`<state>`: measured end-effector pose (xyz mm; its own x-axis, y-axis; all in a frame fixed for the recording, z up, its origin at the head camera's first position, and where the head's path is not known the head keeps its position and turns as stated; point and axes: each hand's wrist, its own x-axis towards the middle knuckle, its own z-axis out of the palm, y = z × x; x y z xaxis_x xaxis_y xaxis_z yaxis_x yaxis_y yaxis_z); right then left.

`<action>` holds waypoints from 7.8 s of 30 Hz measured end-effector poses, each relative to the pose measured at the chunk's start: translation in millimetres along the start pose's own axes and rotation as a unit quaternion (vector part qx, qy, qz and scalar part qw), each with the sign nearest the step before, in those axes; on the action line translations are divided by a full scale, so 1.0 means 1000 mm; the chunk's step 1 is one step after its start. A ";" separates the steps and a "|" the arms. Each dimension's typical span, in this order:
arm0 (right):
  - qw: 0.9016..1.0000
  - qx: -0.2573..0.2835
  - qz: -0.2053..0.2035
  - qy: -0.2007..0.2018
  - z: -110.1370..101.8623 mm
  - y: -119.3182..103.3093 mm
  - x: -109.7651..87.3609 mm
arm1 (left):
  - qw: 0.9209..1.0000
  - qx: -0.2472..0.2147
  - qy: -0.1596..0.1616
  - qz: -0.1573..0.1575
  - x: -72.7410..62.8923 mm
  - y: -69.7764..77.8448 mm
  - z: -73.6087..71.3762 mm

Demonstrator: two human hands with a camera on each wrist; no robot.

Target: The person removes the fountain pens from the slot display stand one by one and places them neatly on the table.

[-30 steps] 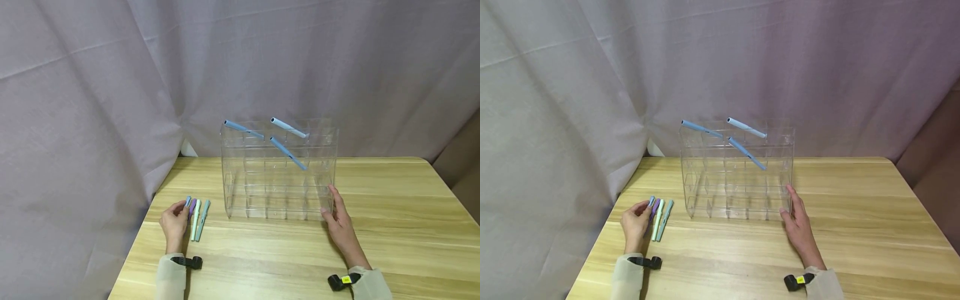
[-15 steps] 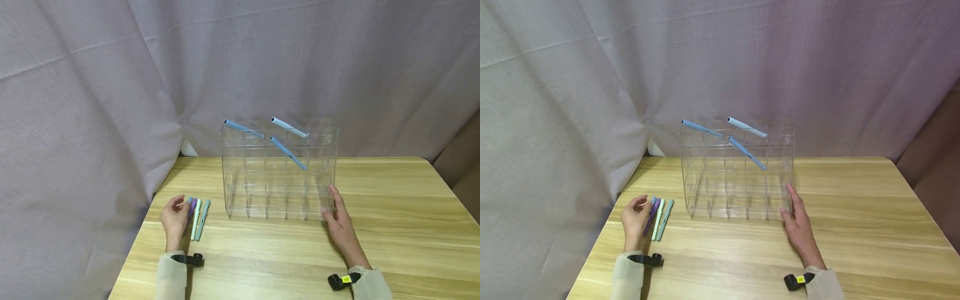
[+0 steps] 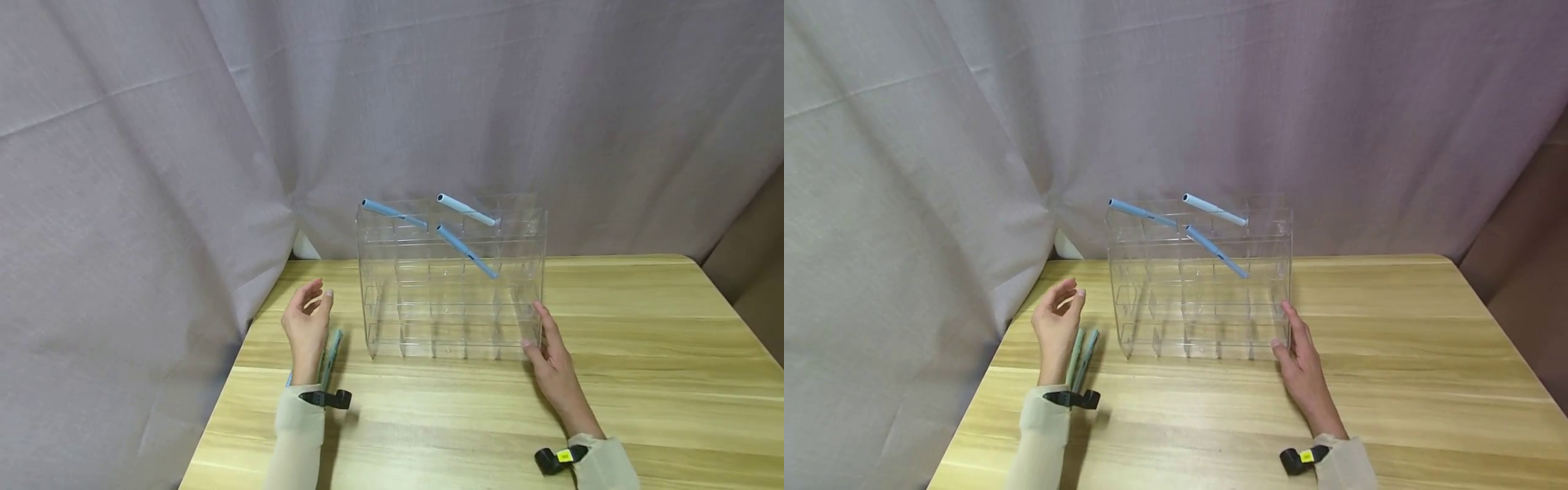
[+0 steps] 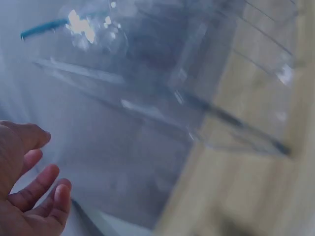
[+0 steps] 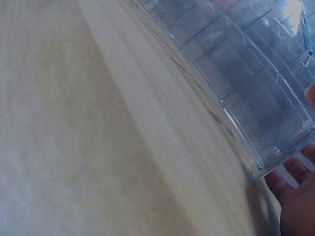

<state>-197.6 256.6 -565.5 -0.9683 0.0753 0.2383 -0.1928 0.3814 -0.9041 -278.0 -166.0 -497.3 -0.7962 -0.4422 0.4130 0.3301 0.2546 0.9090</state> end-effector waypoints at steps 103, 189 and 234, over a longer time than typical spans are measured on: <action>1.000 0.003 0.004 -0.005 -0.005 0.001 -0.001 | 0.986 -0.142 -0.069 0.061 0.005 0.097 -0.010; 1.000 0.009 0.004 -0.005 -0.007 0.000 -0.002 | 0.977 0.199 -0.048 -0.063 -0.017 -0.048 -0.078; 1.000 -0.006 0.012 -0.012 -0.007 0.000 0.000 | 0.962 0.004 -0.244 0.122 -0.035 0.120 0.106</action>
<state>-196.4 262.9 -563.5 -0.9762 0.0631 0.2074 -0.1670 0.3913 -0.9050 -264.1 -28.8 -408.6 -0.8394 0.0880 0.5364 0.5350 0.3078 0.7868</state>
